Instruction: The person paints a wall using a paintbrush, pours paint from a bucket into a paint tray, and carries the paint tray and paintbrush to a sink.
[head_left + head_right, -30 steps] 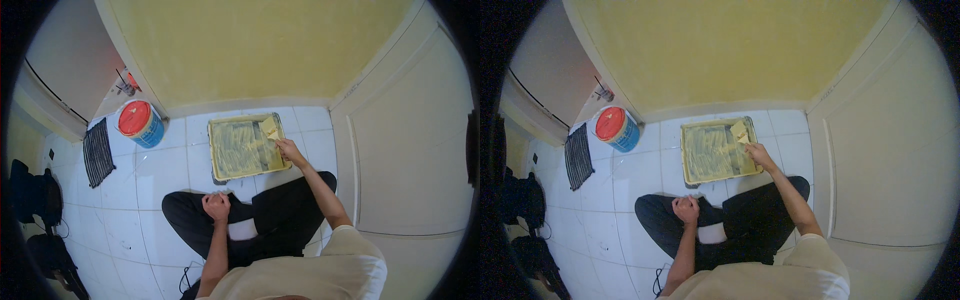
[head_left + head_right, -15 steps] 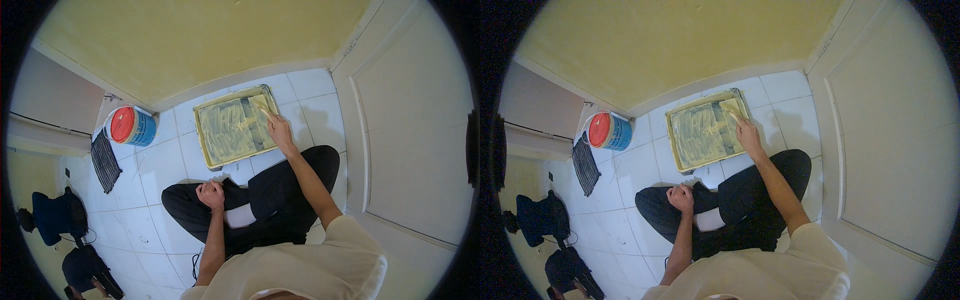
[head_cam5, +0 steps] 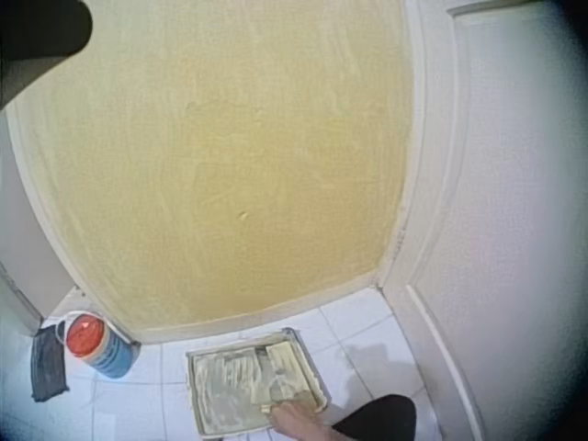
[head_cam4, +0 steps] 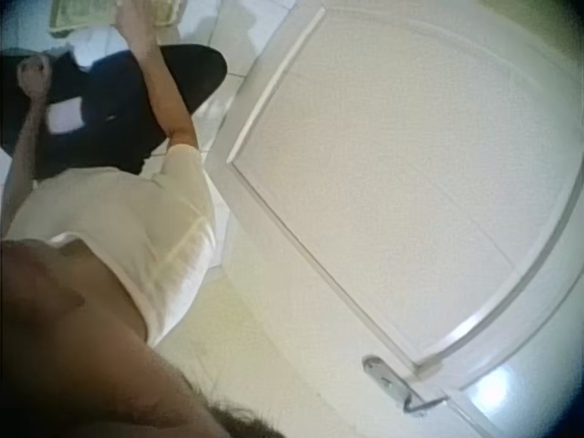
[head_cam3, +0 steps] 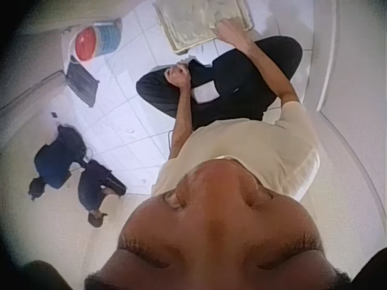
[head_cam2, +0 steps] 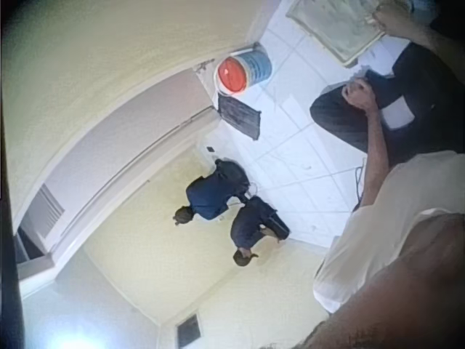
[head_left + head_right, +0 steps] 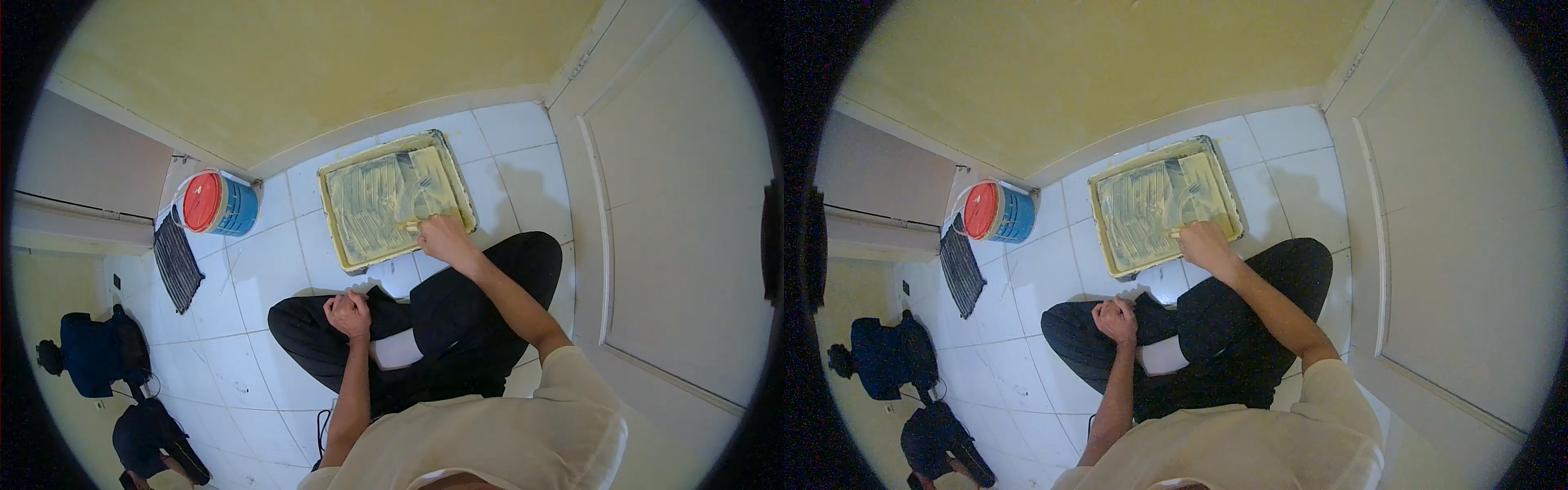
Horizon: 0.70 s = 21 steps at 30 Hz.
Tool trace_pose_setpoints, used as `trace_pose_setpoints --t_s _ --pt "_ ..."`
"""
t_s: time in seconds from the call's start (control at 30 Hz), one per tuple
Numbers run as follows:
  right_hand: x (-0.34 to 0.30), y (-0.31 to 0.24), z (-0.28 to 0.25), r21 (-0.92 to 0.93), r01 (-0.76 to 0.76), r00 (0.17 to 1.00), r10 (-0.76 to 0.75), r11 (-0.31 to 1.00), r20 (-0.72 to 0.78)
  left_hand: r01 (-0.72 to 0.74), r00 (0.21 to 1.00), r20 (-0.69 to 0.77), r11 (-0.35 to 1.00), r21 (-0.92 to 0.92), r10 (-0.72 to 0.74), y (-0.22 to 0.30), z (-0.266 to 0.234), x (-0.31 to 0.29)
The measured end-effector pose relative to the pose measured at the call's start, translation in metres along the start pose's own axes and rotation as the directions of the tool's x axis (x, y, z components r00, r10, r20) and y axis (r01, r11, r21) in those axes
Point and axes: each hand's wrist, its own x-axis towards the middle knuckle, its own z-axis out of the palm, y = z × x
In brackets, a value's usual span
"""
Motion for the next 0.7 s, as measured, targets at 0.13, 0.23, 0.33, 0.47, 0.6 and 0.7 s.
trace_pose_setpoints --t_s 0.13,0.23,0.33,0.47,0.6,0.7 --pt "0.007 0.012 -0.051 -0.079 -0.062 0.990 0.071 0.995 0.121 -0.035 0.999 -0.007 0.999 0.007 0.035 -0.001 0.000 0.000" --pt "0.040 0.043 -0.052 -0.222 -0.092 0.969 0.139 0.971 0.204 -0.025 1.000 0.000 0.999 0.028 0.025 0.001 -0.001 0.003" --pt "0.080 0.066 -0.038 -0.305 -0.100 0.964 0.168 0.947 0.207 -0.032 0.999 -0.024 0.999 -0.004 0.032 -0.007 0.004 -0.002" --pt "0.114 0.078 -0.048 -0.335 -0.111 0.984 0.151 0.936 0.095 -0.015 1.000 -0.024 1.000 0.006 0.015 -0.007 0.004 -0.003" --pt "0.125 0.071 -0.054 -0.288 -0.102 0.994 0.088 0.952 -0.062 -0.004 1.000 -0.021 1.000 -0.020 0.003 -0.009 0.002 -0.002" --pt "0.126 0.074 -0.034 -0.214 -0.164 0.965 0.111 0.963 -0.239 -0.002 1.000 -0.028 1.000 -0.021 0.001 -0.010 0.000 0.000"
